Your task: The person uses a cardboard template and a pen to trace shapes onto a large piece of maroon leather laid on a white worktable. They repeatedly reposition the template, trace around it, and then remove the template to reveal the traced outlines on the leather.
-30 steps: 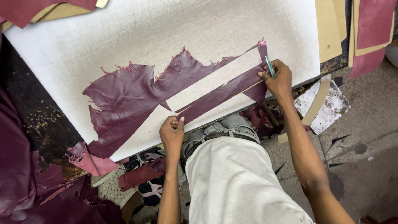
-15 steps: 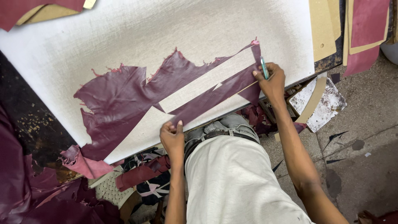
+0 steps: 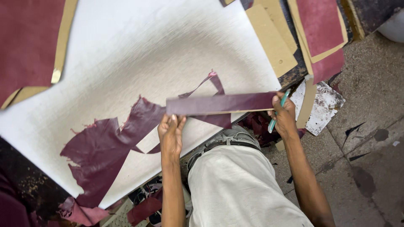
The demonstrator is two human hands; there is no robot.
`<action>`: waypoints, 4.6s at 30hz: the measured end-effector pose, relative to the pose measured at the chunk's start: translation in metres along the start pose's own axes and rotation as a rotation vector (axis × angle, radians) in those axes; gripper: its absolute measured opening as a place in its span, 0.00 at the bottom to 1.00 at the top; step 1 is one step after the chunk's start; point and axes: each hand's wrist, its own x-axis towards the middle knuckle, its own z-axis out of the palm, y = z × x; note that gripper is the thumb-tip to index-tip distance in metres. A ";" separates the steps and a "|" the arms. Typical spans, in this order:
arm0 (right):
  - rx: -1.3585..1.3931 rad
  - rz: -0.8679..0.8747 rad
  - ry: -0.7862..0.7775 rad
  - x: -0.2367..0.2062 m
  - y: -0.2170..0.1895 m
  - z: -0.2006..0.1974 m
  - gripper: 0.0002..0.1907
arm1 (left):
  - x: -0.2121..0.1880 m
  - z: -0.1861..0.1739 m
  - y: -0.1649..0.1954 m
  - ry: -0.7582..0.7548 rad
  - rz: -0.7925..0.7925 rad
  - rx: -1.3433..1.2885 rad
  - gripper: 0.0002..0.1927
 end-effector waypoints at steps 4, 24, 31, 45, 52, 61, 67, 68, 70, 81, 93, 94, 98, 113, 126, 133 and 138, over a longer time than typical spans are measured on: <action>0.373 -0.176 0.074 0.027 0.009 -0.025 0.10 | 0.020 0.049 0.012 -0.130 0.153 0.212 0.16; -0.867 -0.706 -0.702 -0.027 0.015 0.220 0.26 | -0.152 -0.121 -0.018 0.209 -0.622 1.538 0.14; -1.399 -0.573 -0.666 -0.066 0.060 0.256 0.42 | -0.212 -0.228 0.033 0.511 -0.054 1.471 0.17; -1.979 -0.409 -0.569 -0.021 0.005 0.137 0.36 | -0.177 -0.336 0.132 0.756 0.478 1.391 0.17; -2.225 0.254 -0.772 -0.033 -0.018 0.126 0.17 | -0.185 -0.368 0.118 0.834 0.490 1.248 0.20; -1.239 -0.828 -0.261 -0.054 0.037 0.366 0.31 | -0.190 -0.399 0.116 1.003 0.666 1.161 0.20; -1.224 -0.411 -0.305 -0.042 0.053 0.372 0.14 | -0.173 -0.397 0.108 0.934 0.680 1.030 0.20; -1.239 -0.501 -0.224 -0.032 0.052 0.360 0.14 | -0.165 -0.393 0.107 0.917 0.704 1.056 0.20; -1.214 -0.535 -0.080 -0.017 0.048 0.319 0.11 | -0.155 -0.377 0.096 0.840 0.674 0.981 0.20; -1.169 -0.469 0.082 -0.043 0.045 0.166 0.20 | -0.085 -0.254 0.048 0.144 0.743 1.405 0.29; -0.973 -0.345 -0.004 -0.023 0.022 0.163 0.18 | -0.031 -0.212 0.047 0.119 0.574 1.645 0.36; -0.958 -0.380 -0.034 -0.022 0.024 0.159 0.19 | -0.035 -0.211 0.046 0.161 0.548 1.655 0.37; -0.911 -0.467 -0.129 -0.011 0.032 0.144 0.21 | -0.045 -0.193 0.034 0.283 0.547 1.642 0.40; -0.813 -0.340 -0.249 0.014 0.036 0.109 0.12 | -0.044 -0.150 0.001 0.432 0.353 1.695 0.40; -0.742 -0.313 -0.216 0.010 0.040 0.111 0.14 | -0.077 -0.175 -0.010 0.574 0.536 1.534 0.24; -0.784 -0.321 -0.190 0.010 0.043 0.112 0.16 | -0.084 -0.187 0.000 0.515 0.630 1.311 0.17; -1.186 -0.768 0.020 -0.012 0.042 0.121 0.19 | -0.131 -0.222 0.039 1.054 0.739 1.138 0.16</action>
